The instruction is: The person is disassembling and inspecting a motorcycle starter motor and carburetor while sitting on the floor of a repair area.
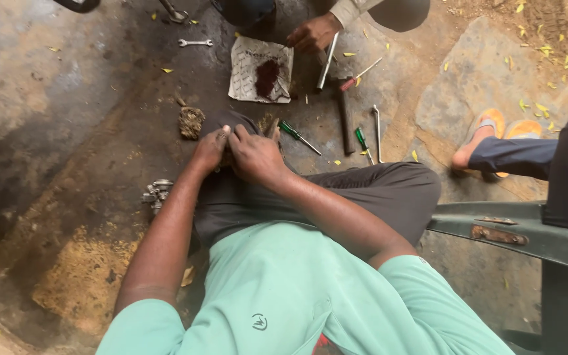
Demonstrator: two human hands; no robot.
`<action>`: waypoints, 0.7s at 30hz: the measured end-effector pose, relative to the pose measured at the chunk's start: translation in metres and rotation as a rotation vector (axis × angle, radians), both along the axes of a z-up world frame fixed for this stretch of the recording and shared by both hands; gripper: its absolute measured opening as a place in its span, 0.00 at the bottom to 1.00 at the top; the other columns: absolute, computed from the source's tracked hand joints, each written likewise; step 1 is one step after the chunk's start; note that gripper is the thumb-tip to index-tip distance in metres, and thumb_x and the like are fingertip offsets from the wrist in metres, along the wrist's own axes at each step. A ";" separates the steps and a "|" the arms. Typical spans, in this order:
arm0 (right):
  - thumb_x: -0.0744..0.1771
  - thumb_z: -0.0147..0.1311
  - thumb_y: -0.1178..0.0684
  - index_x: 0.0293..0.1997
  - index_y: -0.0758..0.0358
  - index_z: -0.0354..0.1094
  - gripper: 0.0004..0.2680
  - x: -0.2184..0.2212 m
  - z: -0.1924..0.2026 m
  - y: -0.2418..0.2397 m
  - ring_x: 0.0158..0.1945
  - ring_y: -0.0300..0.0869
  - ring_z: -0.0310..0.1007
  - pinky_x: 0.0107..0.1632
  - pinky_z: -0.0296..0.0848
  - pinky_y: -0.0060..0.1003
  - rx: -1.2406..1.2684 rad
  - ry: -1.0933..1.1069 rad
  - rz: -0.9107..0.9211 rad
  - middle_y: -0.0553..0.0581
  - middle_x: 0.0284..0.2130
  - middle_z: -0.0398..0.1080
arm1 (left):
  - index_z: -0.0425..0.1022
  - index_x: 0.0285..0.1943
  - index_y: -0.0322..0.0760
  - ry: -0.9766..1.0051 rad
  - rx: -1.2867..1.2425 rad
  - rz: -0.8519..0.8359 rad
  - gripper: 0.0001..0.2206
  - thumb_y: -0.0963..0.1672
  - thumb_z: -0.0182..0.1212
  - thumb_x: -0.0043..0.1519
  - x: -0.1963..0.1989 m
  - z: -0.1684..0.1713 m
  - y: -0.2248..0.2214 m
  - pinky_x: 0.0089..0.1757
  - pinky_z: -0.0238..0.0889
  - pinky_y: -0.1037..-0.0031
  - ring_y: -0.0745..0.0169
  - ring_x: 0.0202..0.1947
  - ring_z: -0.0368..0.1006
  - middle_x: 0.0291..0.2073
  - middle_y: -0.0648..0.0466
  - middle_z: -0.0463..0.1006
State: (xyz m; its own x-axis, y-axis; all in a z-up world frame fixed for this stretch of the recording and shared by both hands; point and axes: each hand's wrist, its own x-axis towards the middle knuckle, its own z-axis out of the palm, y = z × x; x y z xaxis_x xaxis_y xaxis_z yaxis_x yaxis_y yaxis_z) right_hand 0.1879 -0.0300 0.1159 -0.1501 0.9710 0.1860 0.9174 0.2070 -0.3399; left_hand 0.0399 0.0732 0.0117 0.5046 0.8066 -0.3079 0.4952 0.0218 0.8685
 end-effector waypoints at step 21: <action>0.63 0.59 0.55 0.47 0.68 0.67 0.12 -0.001 -0.012 0.002 0.34 0.49 0.77 0.35 0.76 0.45 -0.006 -0.039 -0.004 0.60 0.39 0.67 | 0.77 0.49 0.35 0.039 -0.096 0.002 0.28 0.58 0.37 0.72 0.000 -0.001 0.003 0.36 0.68 0.65 0.58 0.32 0.74 0.32 0.47 0.78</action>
State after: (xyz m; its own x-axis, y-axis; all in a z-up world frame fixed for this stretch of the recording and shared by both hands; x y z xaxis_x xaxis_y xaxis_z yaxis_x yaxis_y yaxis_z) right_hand 0.1873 -0.0283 0.1038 -0.1533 0.9727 0.1741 0.9308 0.2013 -0.3050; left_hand 0.0403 0.0762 0.0106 0.4893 0.7734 -0.4030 0.5287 0.1045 0.8423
